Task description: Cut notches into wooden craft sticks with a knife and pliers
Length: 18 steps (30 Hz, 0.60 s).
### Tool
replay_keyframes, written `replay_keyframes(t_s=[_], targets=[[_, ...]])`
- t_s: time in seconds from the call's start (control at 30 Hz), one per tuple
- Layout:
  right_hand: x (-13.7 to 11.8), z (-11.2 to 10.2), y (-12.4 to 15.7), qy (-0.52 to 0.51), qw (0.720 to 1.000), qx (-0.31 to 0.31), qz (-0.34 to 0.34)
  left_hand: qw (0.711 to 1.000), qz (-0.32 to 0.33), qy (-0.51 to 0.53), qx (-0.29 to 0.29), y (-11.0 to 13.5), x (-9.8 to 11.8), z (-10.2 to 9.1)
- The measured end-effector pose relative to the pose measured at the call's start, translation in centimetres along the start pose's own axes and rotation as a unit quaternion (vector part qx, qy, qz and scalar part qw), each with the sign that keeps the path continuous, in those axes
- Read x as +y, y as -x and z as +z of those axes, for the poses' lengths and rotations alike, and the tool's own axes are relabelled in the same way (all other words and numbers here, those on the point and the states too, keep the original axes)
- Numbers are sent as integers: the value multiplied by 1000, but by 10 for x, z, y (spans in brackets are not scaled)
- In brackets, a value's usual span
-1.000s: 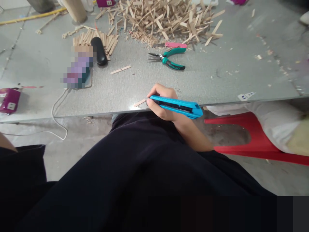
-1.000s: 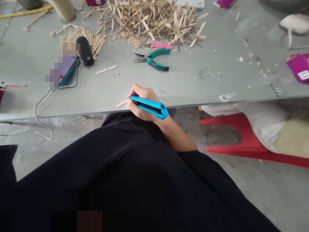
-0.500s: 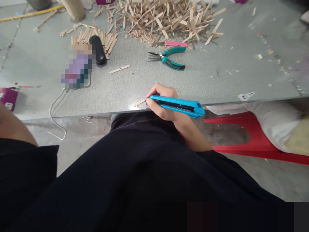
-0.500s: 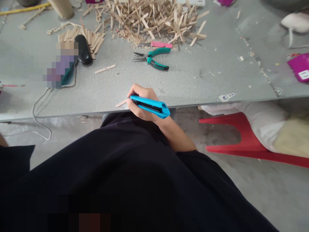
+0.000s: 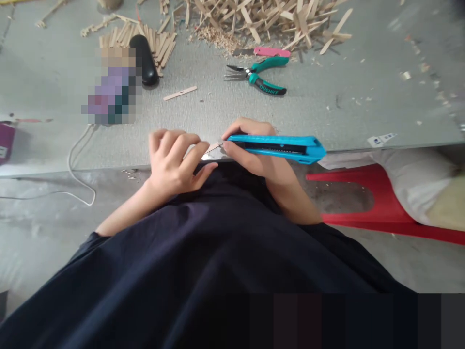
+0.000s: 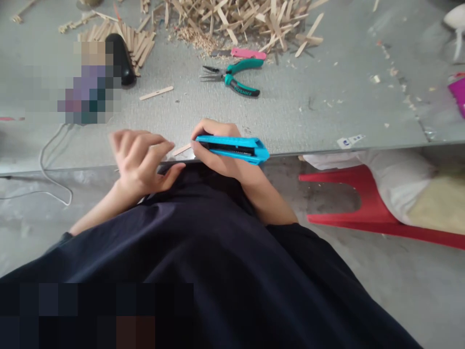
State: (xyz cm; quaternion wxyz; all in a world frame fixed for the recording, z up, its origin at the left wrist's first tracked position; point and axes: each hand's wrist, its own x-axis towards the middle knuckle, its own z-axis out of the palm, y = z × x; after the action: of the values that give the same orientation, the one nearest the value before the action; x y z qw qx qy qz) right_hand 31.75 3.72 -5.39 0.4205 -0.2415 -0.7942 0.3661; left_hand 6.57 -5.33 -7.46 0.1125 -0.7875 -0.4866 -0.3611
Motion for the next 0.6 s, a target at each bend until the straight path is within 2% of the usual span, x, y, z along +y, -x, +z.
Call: replay_keyframes(t_s=[0.13, 0.23, 0.33, 0.4, 0.47, 0.53, 0.6], targets=[[5, -1, -2, -6, 999, 32, -1, 981, 99, -121, 116, 11, 5, 32], [9, 3, -4, -53, 996, 59, 32, 971, 95, -139, 166, 16, 8, 46], [9, 13, -10, -131, 980, 143, 54, 967, 90, -141, 193, 17, 10, 50], [6, 21, -18, -153, 961, 231, 10, 967, 87, -144, 192, 19, 11, 50], [2, 27, -31, -150, 926, 341, -70, 967, 77, -144, 196, 22, 11, 52], [-3, 32, -44, -162, 885, 417, -130, 966, 67, -148, 203, 28, 7, 59], [-8, 35, -55, -162, 869, 439, -162, 963, 64, -165, 204, 37, -2, 70]])
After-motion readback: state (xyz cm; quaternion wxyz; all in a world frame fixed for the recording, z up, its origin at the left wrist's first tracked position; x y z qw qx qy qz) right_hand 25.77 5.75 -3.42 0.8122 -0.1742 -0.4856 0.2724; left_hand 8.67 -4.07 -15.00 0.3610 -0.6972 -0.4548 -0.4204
